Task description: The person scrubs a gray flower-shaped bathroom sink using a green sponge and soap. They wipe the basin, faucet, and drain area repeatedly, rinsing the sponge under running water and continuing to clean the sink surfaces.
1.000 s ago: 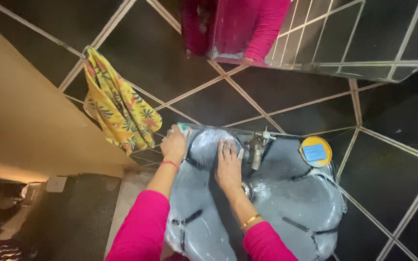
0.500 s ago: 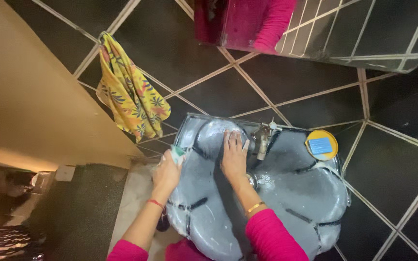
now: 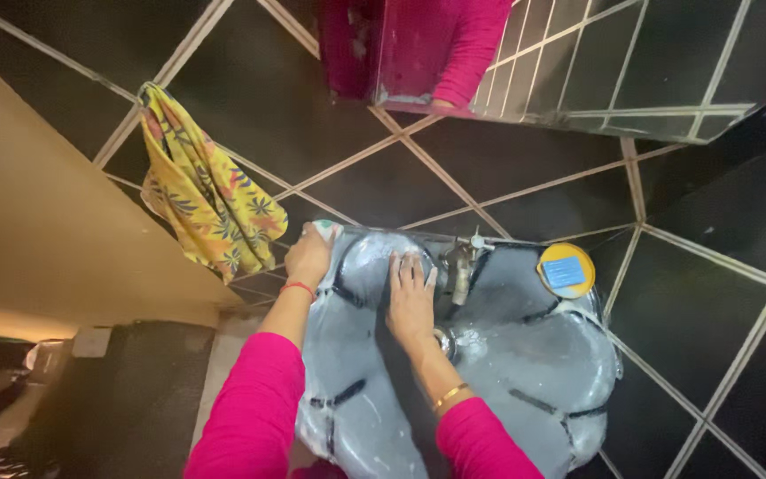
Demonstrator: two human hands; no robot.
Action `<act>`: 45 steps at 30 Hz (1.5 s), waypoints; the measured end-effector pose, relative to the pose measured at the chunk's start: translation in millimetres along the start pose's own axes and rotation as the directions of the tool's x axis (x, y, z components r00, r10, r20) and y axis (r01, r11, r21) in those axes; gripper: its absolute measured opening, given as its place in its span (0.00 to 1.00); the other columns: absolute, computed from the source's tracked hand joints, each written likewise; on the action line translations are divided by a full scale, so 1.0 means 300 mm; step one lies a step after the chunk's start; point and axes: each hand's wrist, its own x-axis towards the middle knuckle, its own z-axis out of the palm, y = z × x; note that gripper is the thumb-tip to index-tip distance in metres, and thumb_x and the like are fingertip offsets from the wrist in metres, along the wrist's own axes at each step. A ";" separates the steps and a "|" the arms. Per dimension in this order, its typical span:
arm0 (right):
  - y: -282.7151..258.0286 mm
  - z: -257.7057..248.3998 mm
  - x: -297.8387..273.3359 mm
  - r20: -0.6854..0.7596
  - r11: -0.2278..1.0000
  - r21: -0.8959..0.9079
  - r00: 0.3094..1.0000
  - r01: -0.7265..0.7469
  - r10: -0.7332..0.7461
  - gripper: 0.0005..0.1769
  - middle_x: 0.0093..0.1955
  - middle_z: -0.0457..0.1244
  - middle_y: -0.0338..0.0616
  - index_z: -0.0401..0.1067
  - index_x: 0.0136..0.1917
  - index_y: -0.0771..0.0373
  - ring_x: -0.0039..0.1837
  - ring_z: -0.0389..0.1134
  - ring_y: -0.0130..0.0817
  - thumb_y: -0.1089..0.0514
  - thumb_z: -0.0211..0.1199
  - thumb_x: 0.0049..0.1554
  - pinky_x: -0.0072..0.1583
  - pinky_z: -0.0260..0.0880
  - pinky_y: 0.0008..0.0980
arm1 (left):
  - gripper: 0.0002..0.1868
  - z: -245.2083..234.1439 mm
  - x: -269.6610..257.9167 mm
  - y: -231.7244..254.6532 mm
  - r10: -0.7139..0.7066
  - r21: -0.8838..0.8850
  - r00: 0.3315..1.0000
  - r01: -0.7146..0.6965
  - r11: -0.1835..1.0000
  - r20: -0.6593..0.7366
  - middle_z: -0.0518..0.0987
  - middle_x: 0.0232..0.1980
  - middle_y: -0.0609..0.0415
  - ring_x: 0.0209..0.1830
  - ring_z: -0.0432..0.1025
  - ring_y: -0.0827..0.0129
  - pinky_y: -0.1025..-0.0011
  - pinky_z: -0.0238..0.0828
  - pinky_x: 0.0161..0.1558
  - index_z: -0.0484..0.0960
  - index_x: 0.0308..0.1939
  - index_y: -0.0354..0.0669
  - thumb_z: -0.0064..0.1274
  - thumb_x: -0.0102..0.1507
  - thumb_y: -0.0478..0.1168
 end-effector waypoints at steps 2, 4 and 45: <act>-0.009 -0.008 -0.006 0.014 1.000 0.012 1.000 -0.011 0.011 0.60 0.80 0.47 0.59 0.41 0.81 0.67 0.81 0.44 0.52 0.58 0.69 0.43 0.76 0.41 0.64 | 0.34 0.006 -0.025 -0.039 0.023 -0.012 1.000 -0.024 1.000 -0.015 0.80 0.53 0.31 0.52 0.76 0.34 0.44 0.72 0.53 0.67 0.61 0.39 0.39 0.68 0.66; -0.007 -0.022 -0.003 0.047 0.999 0.027 0.999 -0.022 0.020 0.63 0.80 0.46 0.58 0.40 0.81 0.66 0.82 0.43 0.52 0.57 0.71 0.41 0.76 0.40 0.64 | 0.32 0.011 -0.081 -0.083 0.023 -0.059 1.000 -0.024 0.998 -0.020 0.80 0.53 0.31 0.52 0.75 0.33 0.43 0.71 0.53 0.68 0.60 0.41 0.40 0.68 0.65; -0.179 0.009 -0.200 -0.062 0.796 0.604 0.992 -0.047 0.106 0.44 0.76 0.52 0.63 0.59 0.75 0.60 0.76 0.53 0.60 0.61 0.70 0.47 0.74 0.53 0.49 | 0.29 0.060 -0.453 -0.342 0.111 -0.255 0.984 -0.144 0.956 -0.136 0.78 0.56 0.32 0.54 0.73 0.32 0.43 0.70 0.54 0.71 0.62 0.40 0.37 0.71 0.60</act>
